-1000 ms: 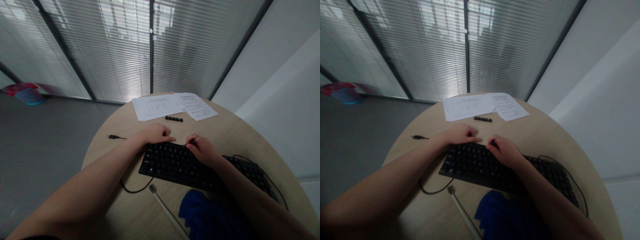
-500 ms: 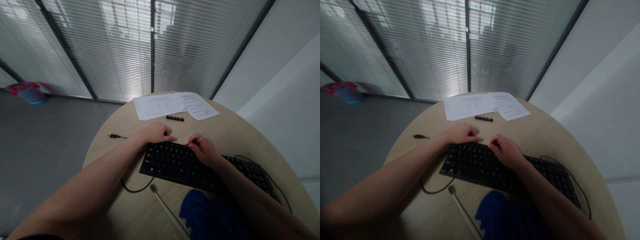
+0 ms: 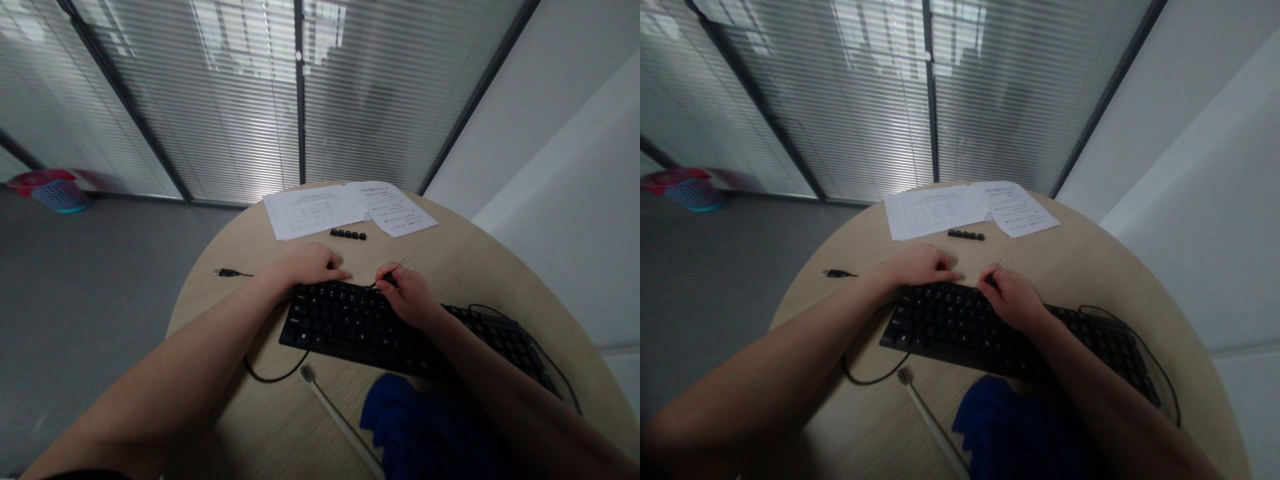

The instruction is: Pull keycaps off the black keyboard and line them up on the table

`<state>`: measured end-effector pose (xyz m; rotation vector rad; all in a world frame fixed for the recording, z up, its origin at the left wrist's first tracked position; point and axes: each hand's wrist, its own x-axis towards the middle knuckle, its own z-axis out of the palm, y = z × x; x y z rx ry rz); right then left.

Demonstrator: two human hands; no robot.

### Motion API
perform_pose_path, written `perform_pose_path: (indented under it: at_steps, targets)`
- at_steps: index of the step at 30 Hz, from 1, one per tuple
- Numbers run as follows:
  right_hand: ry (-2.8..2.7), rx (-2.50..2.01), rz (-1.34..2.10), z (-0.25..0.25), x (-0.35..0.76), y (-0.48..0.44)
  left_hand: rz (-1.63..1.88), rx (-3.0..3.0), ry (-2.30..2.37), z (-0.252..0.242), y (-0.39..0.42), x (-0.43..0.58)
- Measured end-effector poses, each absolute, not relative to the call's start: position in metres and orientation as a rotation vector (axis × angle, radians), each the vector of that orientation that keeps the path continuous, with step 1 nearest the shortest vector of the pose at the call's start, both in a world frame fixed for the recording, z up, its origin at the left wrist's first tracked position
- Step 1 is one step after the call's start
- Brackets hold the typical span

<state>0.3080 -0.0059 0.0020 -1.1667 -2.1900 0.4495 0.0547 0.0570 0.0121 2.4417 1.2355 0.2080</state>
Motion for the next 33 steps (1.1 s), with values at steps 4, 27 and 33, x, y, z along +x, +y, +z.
perform_pose_path:
  at_steps: [4, 27, 33]
  targets:
    - [-2.18, -1.158, 0.466, 0.002, 0.308, -0.006, 0.197, 2.486, 1.243, 0.013, 0.057, 0.056]
    - [-1.644, -0.932, 0.975, -0.005, 0.314, 0.009, 0.717, 1.988, 0.924, 0.021, 0.051, 0.058]
    - [-1.686, -0.938, 1.073, -0.005, 0.314, 0.007, 0.647, 1.822, 0.772, 0.012, 0.052, 0.058]
